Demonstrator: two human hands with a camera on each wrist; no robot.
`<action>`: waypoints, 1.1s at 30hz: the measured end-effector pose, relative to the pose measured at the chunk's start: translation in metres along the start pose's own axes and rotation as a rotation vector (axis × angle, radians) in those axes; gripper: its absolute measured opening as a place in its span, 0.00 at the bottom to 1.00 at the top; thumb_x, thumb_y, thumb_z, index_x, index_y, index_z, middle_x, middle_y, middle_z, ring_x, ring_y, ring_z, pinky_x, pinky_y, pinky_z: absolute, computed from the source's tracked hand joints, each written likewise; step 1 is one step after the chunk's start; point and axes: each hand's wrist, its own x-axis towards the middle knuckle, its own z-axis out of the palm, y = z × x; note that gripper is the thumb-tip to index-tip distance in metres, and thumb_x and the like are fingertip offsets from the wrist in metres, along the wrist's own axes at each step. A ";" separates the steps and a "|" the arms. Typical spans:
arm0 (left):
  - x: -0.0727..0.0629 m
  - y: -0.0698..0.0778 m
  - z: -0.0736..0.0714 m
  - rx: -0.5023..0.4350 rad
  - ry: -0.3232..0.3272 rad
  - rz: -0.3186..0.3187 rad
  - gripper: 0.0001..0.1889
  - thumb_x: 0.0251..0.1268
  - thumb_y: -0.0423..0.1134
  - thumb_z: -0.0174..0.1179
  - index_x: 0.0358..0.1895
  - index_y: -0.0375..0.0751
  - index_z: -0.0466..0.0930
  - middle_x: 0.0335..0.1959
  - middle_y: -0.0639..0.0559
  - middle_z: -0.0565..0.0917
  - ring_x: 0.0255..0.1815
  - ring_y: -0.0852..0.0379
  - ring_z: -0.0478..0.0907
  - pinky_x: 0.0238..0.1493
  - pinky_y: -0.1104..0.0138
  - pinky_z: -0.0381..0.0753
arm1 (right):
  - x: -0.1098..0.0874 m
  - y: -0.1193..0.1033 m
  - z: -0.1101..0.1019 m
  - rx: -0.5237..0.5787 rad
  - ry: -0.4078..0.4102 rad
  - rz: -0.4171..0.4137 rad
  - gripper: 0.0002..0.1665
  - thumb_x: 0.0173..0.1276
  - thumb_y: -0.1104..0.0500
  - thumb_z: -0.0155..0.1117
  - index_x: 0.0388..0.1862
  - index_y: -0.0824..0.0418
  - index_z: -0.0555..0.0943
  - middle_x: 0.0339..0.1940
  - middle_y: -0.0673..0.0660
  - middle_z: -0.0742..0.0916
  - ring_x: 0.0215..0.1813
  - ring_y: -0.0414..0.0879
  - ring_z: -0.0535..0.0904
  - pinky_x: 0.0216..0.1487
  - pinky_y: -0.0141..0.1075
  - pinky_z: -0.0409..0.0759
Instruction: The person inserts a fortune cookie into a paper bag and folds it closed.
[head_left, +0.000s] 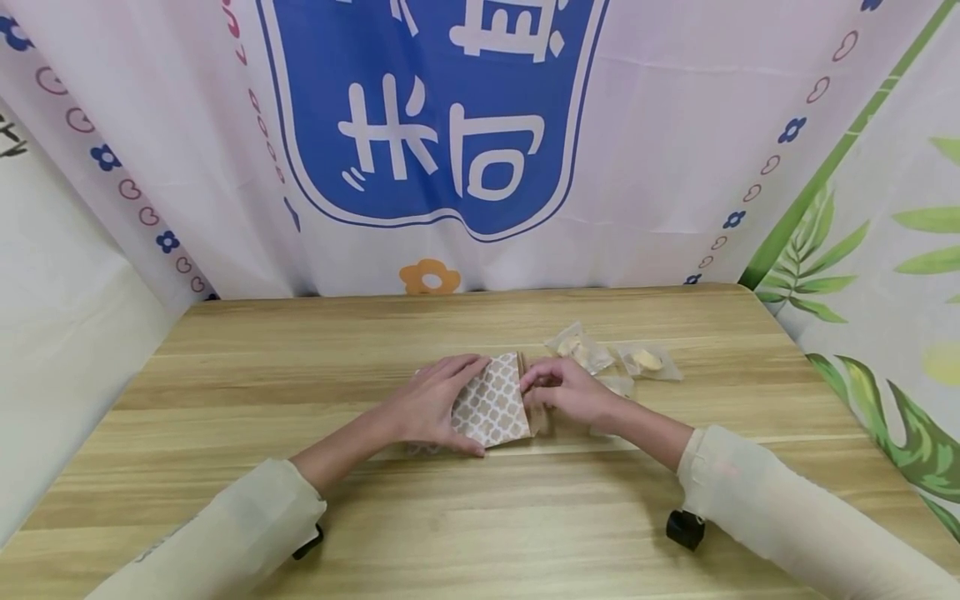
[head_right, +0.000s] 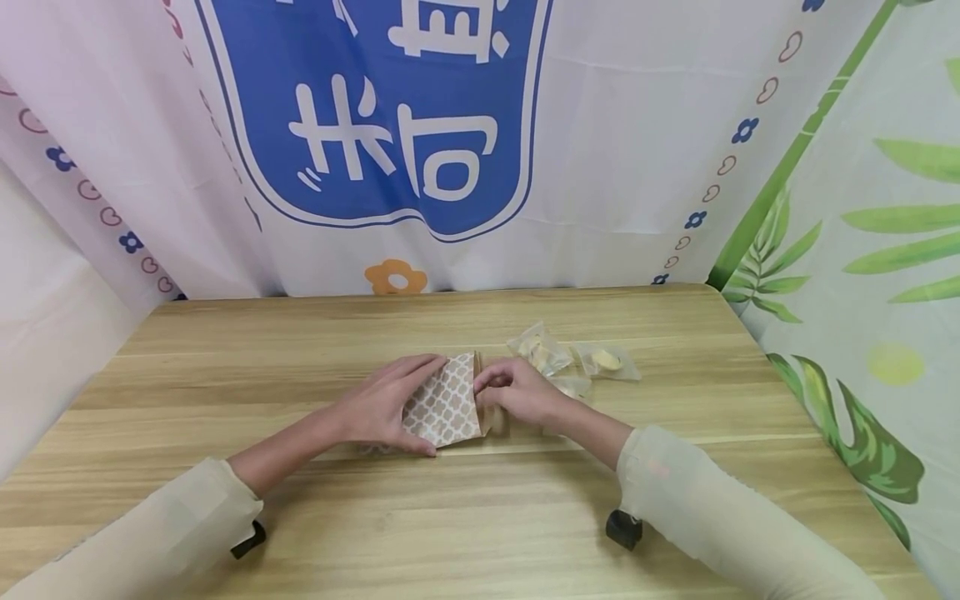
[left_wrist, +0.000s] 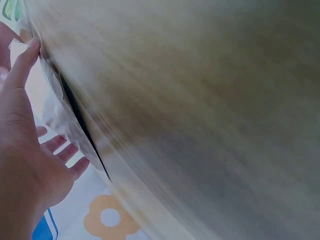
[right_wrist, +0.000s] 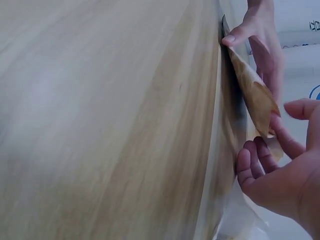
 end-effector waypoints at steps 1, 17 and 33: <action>0.000 0.000 0.000 0.003 0.000 0.000 0.67 0.43 0.72 0.75 0.82 0.35 0.55 0.79 0.35 0.62 0.78 0.37 0.61 0.75 0.39 0.64 | 0.000 0.000 0.000 -0.006 0.004 0.009 0.07 0.68 0.65 0.67 0.41 0.69 0.86 0.41 0.56 0.86 0.41 0.44 0.78 0.43 0.33 0.78; -0.001 0.002 0.002 -0.009 0.020 -0.007 0.67 0.43 0.71 0.76 0.82 0.36 0.55 0.79 0.35 0.64 0.78 0.37 0.63 0.76 0.40 0.64 | 0.003 -0.007 0.003 0.061 -0.037 0.112 0.07 0.73 0.67 0.64 0.39 0.72 0.85 0.42 0.57 0.83 0.46 0.46 0.76 0.50 0.35 0.75; -0.005 -0.001 -0.003 -0.026 0.080 0.052 0.66 0.41 0.67 0.79 0.80 0.33 0.58 0.77 0.33 0.66 0.75 0.36 0.66 0.74 0.42 0.67 | 0.000 -0.005 -0.002 -0.073 0.042 -0.028 0.18 0.65 0.71 0.68 0.54 0.68 0.85 0.50 0.61 0.83 0.50 0.53 0.78 0.52 0.40 0.79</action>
